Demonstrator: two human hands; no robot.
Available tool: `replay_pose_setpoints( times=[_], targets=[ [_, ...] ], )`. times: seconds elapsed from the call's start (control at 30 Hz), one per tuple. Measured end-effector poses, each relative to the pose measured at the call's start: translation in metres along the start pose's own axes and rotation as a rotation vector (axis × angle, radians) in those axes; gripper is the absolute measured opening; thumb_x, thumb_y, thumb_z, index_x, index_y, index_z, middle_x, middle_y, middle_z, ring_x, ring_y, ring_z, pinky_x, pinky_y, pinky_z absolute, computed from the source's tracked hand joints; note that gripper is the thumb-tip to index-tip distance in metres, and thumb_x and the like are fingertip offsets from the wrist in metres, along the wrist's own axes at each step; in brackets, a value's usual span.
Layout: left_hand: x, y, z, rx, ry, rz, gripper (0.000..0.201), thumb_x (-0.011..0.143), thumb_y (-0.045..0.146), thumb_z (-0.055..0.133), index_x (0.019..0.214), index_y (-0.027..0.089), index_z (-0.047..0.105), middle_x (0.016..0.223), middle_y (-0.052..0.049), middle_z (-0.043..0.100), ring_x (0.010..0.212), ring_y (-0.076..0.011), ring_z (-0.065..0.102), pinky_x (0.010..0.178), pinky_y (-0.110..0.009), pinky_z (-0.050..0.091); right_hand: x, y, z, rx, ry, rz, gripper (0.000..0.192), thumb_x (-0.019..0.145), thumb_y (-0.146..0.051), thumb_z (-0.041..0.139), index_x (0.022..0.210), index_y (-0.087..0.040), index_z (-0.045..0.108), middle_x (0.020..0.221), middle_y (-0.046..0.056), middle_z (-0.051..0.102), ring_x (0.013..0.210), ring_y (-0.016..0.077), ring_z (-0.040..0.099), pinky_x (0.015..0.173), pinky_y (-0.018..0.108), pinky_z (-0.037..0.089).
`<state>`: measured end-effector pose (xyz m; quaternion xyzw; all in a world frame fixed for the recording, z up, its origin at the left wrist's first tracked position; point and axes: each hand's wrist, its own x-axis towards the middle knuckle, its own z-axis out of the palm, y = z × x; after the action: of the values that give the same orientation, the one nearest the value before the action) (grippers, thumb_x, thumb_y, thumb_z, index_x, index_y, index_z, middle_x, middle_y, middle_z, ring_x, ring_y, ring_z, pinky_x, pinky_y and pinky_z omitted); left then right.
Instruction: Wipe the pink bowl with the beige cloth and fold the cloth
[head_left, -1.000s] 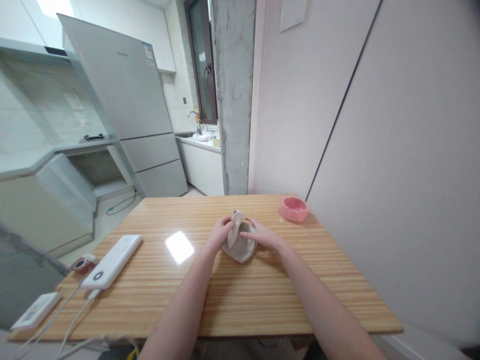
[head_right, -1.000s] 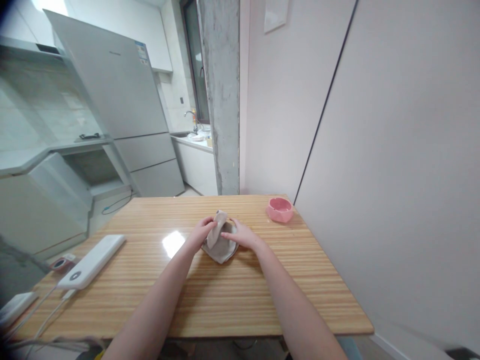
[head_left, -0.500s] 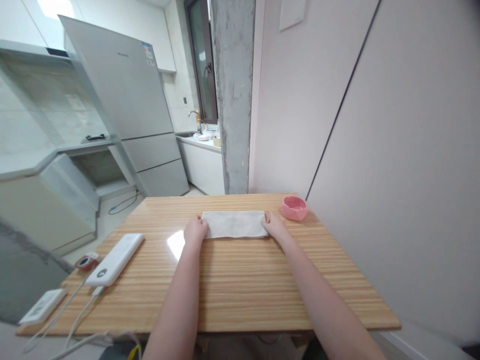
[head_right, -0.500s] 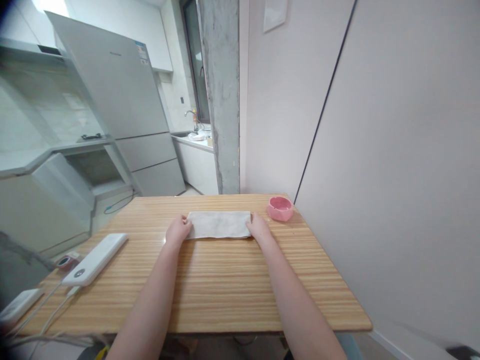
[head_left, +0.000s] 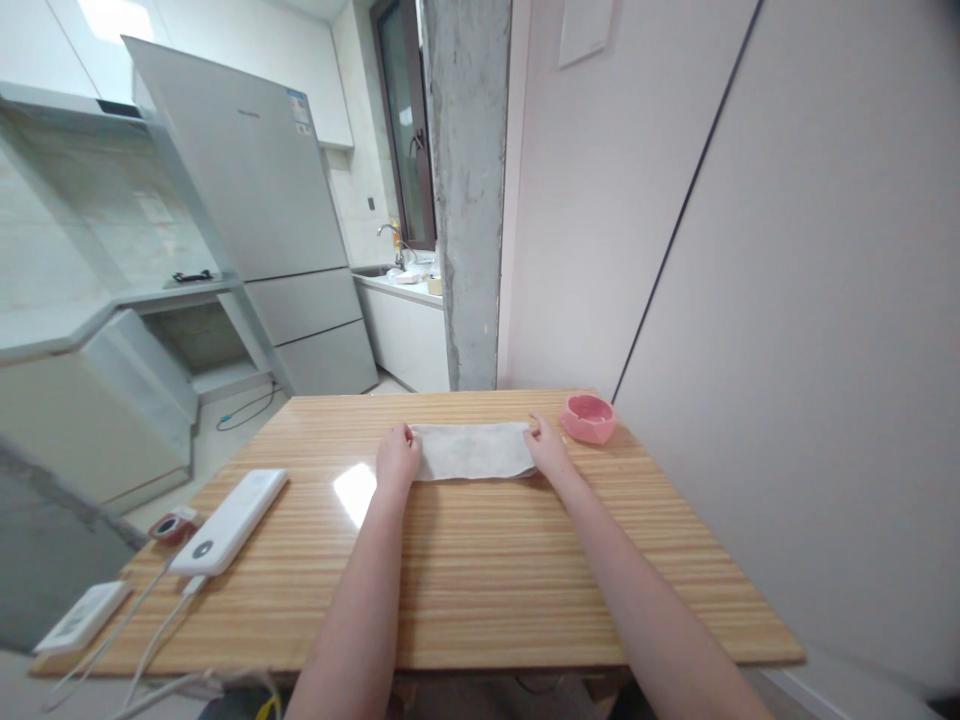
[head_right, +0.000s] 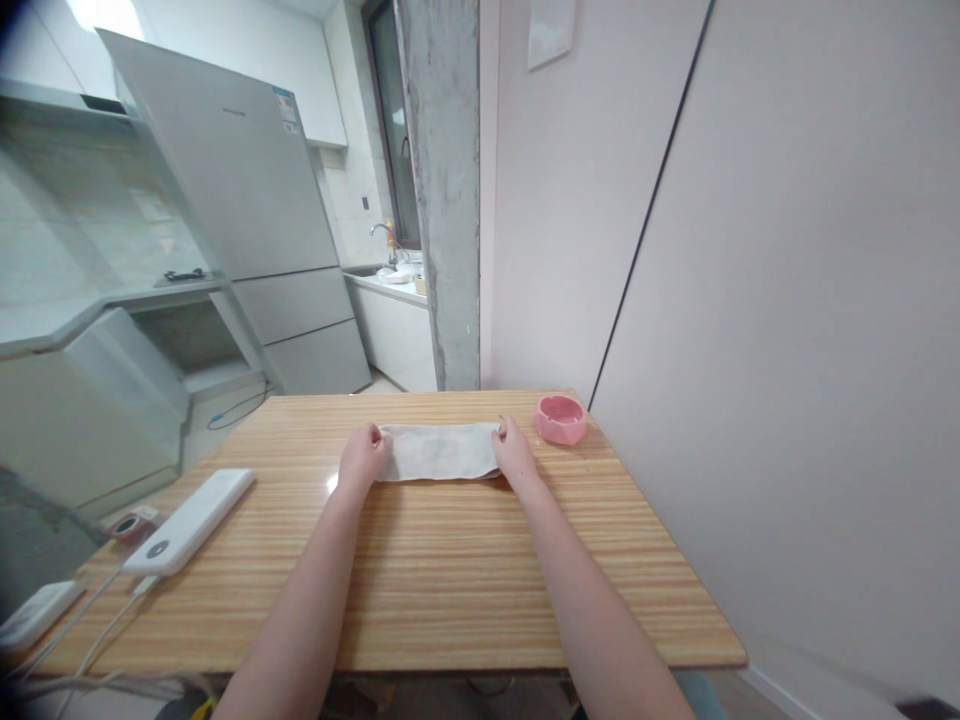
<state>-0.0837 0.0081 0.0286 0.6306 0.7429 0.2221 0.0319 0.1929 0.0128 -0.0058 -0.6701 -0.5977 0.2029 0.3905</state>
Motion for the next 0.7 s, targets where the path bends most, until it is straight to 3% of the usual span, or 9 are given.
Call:
replay_pose_setpoints(
  times=[0.13,0.23,0.47,0.7],
  targets=[
    [0.001,-0.003,0.002,-0.054,-0.179,-0.102,0.029,0.089,0.026,0.037,0.111,0.014,0.051,0.096,-0.015,0.069,0.090,-0.0253,0.066,0.074,-0.032,0.046,-0.003,0.000,0.002,0.000,-0.195,0.008,0.055,0.074,-0.011,0.056,0.128,-0.013,0.050,0.113,0.011,0.066,0.101,0.0195,0.062,0.086,0.026,0.047],
    [0.001,-0.005,-0.001,-0.074,-0.249,-0.052,0.045,0.082,0.021,0.048,0.127,0.015,0.044,0.106,-0.016,0.068,0.098,-0.0260,0.065,0.079,-0.032,0.046,-0.002,0.001,0.001,-0.085,-0.220,0.025,0.057,0.073,-0.004,0.052,0.128,-0.013,0.050,0.122,0.012,0.062,0.112,0.0196,0.059,0.094,0.026,0.044],
    [0.000,0.003,-0.003,-0.244,0.048,-0.006,0.050,0.089,0.023,0.040,0.138,0.015,0.033,0.118,-0.016,0.063,0.105,-0.0256,0.062,0.087,-0.034,0.045,-0.001,-0.002,-0.001,-0.165,-0.114,0.095,0.049,0.087,-0.009,0.039,0.136,-0.012,0.042,0.123,0.014,0.062,0.116,0.0197,0.057,0.097,0.027,0.040],
    [0.003,-0.007,0.012,-0.094,-0.135,-0.047,0.034,0.082,0.014,0.045,0.114,0.014,0.056,0.113,-0.015,0.065,0.108,-0.0252,0.059,0.090,-0.032,0.044,-0.005,0.000,-0.006,-0.304,-0.122,0.084,0.039,0.088,-0.019,0.047,0.126,-0.015,0.051,0.114,0.013,0.066,0.110,0.0216,0.059,0.091,0.028,0.042]
  ],
)
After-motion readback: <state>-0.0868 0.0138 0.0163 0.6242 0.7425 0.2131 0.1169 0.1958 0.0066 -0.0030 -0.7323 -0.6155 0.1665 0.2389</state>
